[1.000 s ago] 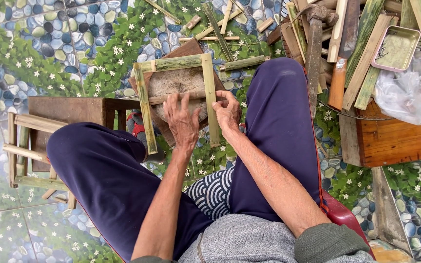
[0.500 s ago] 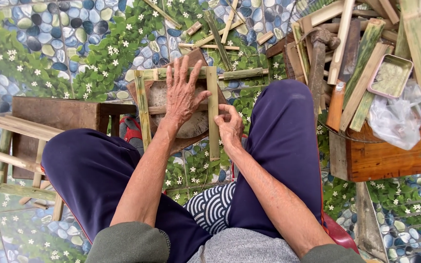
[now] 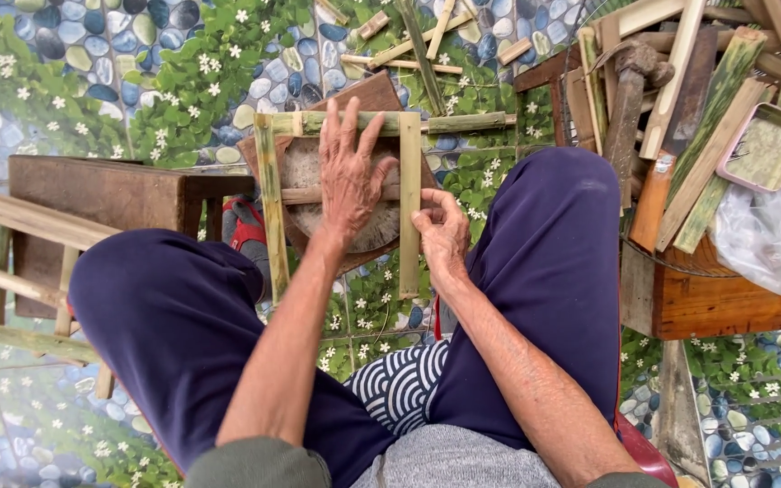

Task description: The person assembles a small bamboo frame by hand, using a hammer to secure the joints. They repeatedly adjust the pieces and tap them into place on a wooden block.

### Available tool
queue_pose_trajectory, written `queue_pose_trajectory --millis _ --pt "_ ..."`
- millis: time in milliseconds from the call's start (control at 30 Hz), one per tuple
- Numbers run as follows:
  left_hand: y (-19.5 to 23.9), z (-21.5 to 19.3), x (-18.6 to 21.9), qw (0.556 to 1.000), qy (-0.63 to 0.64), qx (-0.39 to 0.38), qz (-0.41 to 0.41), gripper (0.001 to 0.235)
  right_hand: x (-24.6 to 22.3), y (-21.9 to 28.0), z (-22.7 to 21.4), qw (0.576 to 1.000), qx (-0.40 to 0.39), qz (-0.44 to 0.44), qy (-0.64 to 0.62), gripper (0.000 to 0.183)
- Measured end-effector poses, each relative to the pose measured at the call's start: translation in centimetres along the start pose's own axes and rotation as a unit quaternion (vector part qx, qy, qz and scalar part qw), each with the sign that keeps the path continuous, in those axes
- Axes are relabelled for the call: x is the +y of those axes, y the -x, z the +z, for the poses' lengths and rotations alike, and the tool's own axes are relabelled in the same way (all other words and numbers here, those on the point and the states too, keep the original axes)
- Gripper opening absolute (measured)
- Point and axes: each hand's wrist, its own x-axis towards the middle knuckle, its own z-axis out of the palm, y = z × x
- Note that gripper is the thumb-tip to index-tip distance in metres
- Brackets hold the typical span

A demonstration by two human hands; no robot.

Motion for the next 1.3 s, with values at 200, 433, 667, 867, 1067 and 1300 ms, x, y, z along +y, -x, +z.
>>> queue_pose_trajectory --millis 200,433,667,867,1067,1300 --pt "8.2 -4.2 9.9 0.953 0.118 0.046 -0.275 0.027 0.9 -0.7 0.3 1.000 -0.001 0.012 0.029 0.037" --pt "14.9 -3.2 12.5 0.869 0.280 -0.097 -0.396 0.030 0.2 -0.5 0.2 0.999 0.011 0.039 0.001 0.036" --pt "15.0 -0.8 12.0 0.794 0.407 -0.129 -0.433 0.033 0.4 -0.5 0.5 0.999 0.020 0.043 0.023 0.036" --pt "16.3 2.3 10.8 0.709 0.564 -0.084 -0.415 0.030 1.1 -0.9 0.7 0.999 0.017 0.030 0.018 0.036" --pt "16.3 1.9 11.0 0.726 0.529 -0.070 -0.433 0.035 0.0 -0.2 0.7 1.000 0.020 0.014 0.008 0.038" --pt "15.2 -0.1 12.3 0.724 0.506 -0.066 -0.465 0.034 -6.1 0.6 -2.2 0.969 0.077 -0.214 0.097 0.031"
